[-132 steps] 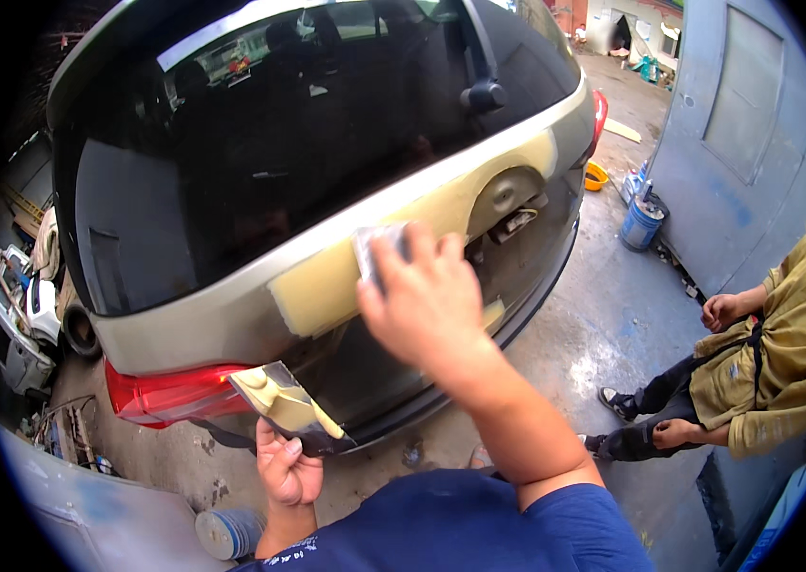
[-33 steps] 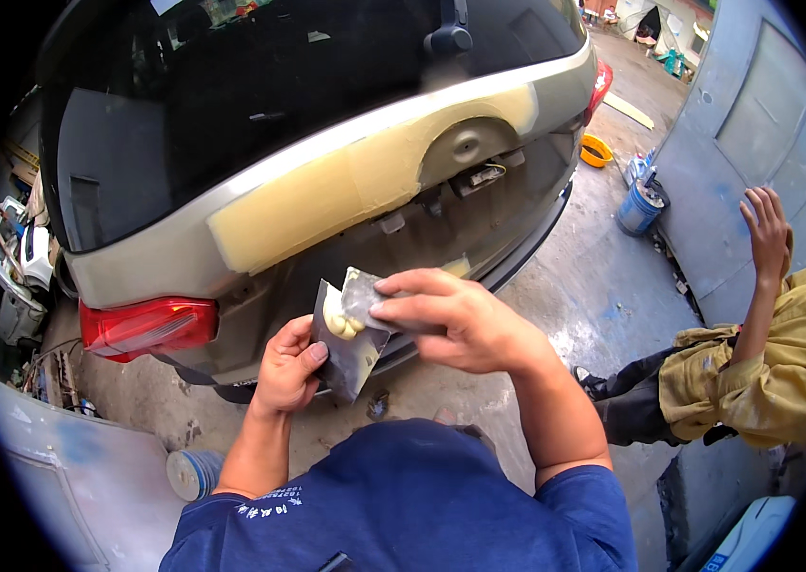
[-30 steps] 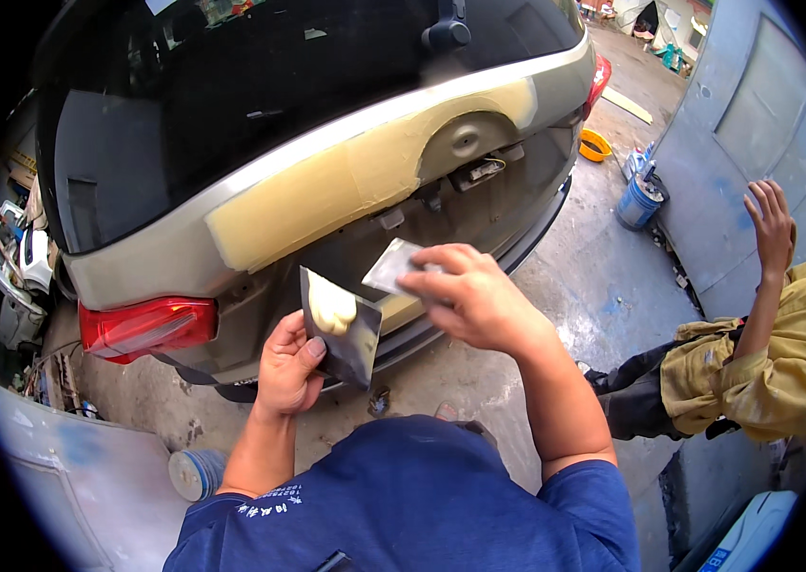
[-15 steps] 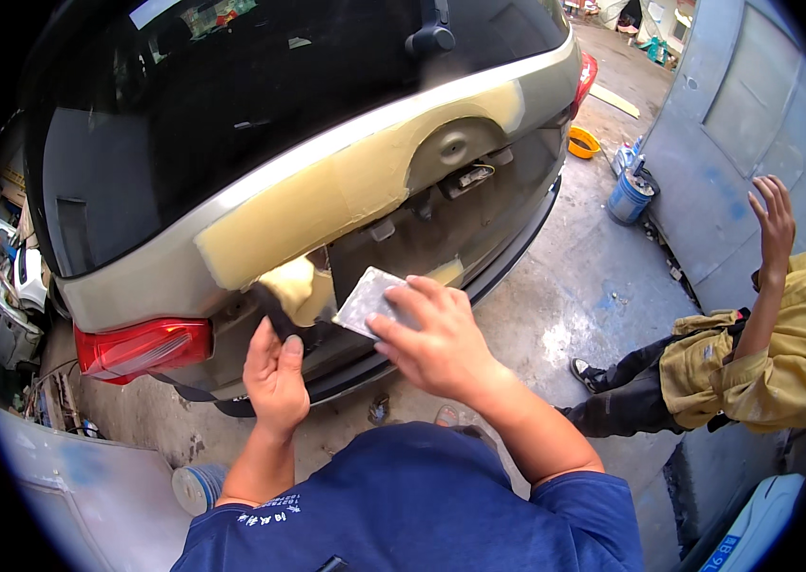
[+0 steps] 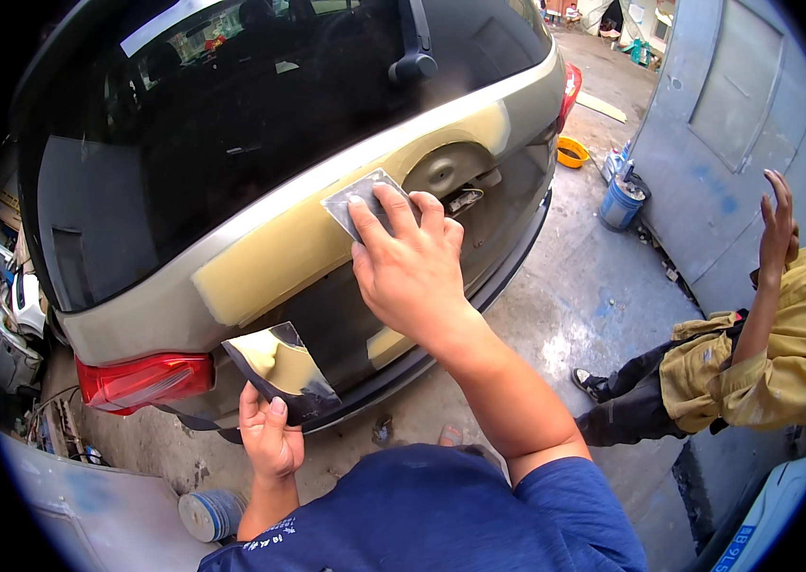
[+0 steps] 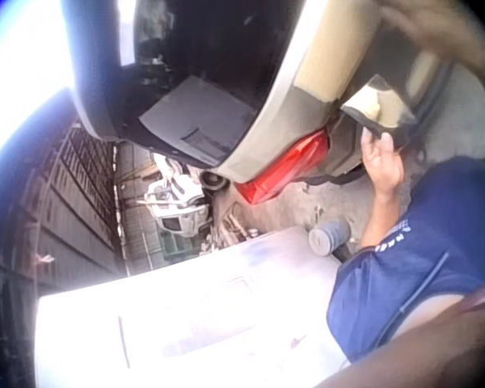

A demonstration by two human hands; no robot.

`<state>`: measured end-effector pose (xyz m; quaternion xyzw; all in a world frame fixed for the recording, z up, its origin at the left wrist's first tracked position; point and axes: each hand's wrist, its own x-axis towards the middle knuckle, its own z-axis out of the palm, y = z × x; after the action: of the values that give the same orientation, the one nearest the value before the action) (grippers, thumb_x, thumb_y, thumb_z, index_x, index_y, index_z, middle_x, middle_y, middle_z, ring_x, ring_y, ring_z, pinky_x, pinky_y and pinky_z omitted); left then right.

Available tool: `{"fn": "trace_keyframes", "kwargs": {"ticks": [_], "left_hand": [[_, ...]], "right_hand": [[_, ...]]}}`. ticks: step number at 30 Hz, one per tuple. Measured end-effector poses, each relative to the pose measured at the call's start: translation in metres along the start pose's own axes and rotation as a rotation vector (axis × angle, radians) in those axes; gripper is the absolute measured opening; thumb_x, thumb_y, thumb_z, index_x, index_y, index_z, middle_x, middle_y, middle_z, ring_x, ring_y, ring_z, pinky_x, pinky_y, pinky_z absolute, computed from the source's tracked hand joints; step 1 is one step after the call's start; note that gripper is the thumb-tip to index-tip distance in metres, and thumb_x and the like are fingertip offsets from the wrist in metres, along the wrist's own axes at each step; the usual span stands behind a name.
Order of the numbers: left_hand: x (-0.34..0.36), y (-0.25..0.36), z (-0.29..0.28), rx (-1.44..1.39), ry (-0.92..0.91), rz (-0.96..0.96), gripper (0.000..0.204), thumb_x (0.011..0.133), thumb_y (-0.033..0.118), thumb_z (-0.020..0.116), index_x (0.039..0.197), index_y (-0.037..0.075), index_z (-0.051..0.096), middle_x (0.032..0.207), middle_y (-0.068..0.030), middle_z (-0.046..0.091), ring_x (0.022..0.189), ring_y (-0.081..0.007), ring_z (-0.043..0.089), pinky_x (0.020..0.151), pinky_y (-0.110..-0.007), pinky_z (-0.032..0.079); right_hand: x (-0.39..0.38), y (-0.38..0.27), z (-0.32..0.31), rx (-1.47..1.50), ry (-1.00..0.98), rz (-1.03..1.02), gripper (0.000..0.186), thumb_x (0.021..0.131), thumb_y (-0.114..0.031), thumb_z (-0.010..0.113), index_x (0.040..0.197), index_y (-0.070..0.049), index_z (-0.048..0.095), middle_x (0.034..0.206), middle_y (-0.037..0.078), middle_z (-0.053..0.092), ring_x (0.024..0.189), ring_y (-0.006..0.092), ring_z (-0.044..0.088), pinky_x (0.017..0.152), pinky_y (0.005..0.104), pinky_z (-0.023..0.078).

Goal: The person applies a yellowish body filler to the rear bumper of a car using a metal putty knife. They spread the filler over a damaged area, smoothing it out with the tool. Another person briefly opens the car's trunk and points at the work area.

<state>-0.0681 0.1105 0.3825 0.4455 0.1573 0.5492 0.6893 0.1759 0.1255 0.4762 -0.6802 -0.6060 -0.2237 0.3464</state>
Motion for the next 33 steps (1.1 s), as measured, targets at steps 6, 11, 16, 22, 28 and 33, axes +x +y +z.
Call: {"fn": "trace_keyframes", "kwargs": {"ticks": [6, 11, 16, 22, 28, 33], "left_hand": [[-0.005, -0.004, -0.003, -0.015, 0.017, -0.013, 0.046, 0.091, -0.005, 0.047, 0.136, -0.002, 0.038, 0.134, -0.019, 0.048, 0.123, -0.0283, 0.05, 0.105, -0.043, 0.041], [-0.004, -0.004, -0.003, -0.02, 0.015, -0.022, 0.046, 0.091, -0.005, 0.048, 0.136, -0.002, 0.038, 0.135, -0.0186, 0.048, 0.123, -0.0281, 0.05, 0.105, -0.043, 0.041], [-0.003, -0.005, -0.003, -0.024, 0.019, -0.029, 0.047, 0.091, -0.005, 0.048, 0.136, -0.002, 0.038, 0.135, -0.0182, 0.048, 0.123, -0.0281, 0.05, 0.105, -0.043, 0.041], [-0.002, -0.005, 0.0, -0.033, 0.027, -0.042, 0.047, 0.091, -0.004, 0.048, 0.136, -0.002, 0.038, 0.134, -0.0183, 0.048, 0.123, -0.028, 0.05, 0.105, -0.042, 0.041], [-0.001, -0.007, -0.002, -0.02, 0.027, -0.045, 0.047, 0.091, -0.002, 0.049, 0.137, -0.001, 0.037, 0.135, -0.0184, 0.048, 0.123, -0.0279, 0.05, 0.105, -0.042, 0.041], [-0.002, -0.005, -0.003, 0.001, 0.04, -0.044, 0.048, 0.091, 0.0, 0.05, 0.137, -0.001, 0.036, 0.135, -0.018, 0.048, 0.124, -0.0278, 0.05, 0.106, -0.042, 0.039]], "right_hand": [[0.011, -0.002, 0.001, -0.032, -0.017, -0.017, 0.04, 0.082, -0.021, 0.06, 0.12, -0.013, 0.059, 0.128, 0.011, 0.05, 0.112, 0.0375, 0.045, 0.084, 0.0483, 0.037], [0.016, -0.004, 0.002, -0.041, -0.026, -0.023, 0.038, 0.082, -0.021, 0.06, 0.12, -0.012, 0.059, 0.127, 0.012, 0.051, 0.11, 0.0382, 0.046, 0.082, 0.0489, 0.038], [0.018, -0.006, 0.006, -0.054, -0.024, -0.029, 0.039, 0.082, -0.021, 0.06, 0.12, -0.013, 0.059, 0.126, 0.012, 0.052, 0.109, 0.0386, 0.047, 0.081, 0.049, 0.038], [0.014, -0.005, 0.01, -0.028, -0.016, -0.038, 0.041, 0.079, -0.019, 0.062, 0.12, -0.012, 0.059, 0.125, 0.012, 0.052, 0.109, 0.0387, 0.047, 0.08, 0.0485, 0.038], [-0.006, -0.002, 0.024, 0.019, 0.038, -0.042, 0.045, 0.075, -0.017, 0.066, 0.119, -0.013, 0.058, 0.124, 0.011, 0.052, 0.108, 0.0376, 0.046, 0.081, 0.047, 0.037], [-0.026, 0.003, 0.041, 0.089, 0.065, -0.025, 0.05, 0.072, -0.016, 0.069, 0.12, -0.014, 0.058, 0.127, 0.01, 0.049, 0.111, 0.0369, 0.043, 0.083, 0.0469, 0.037]]}}
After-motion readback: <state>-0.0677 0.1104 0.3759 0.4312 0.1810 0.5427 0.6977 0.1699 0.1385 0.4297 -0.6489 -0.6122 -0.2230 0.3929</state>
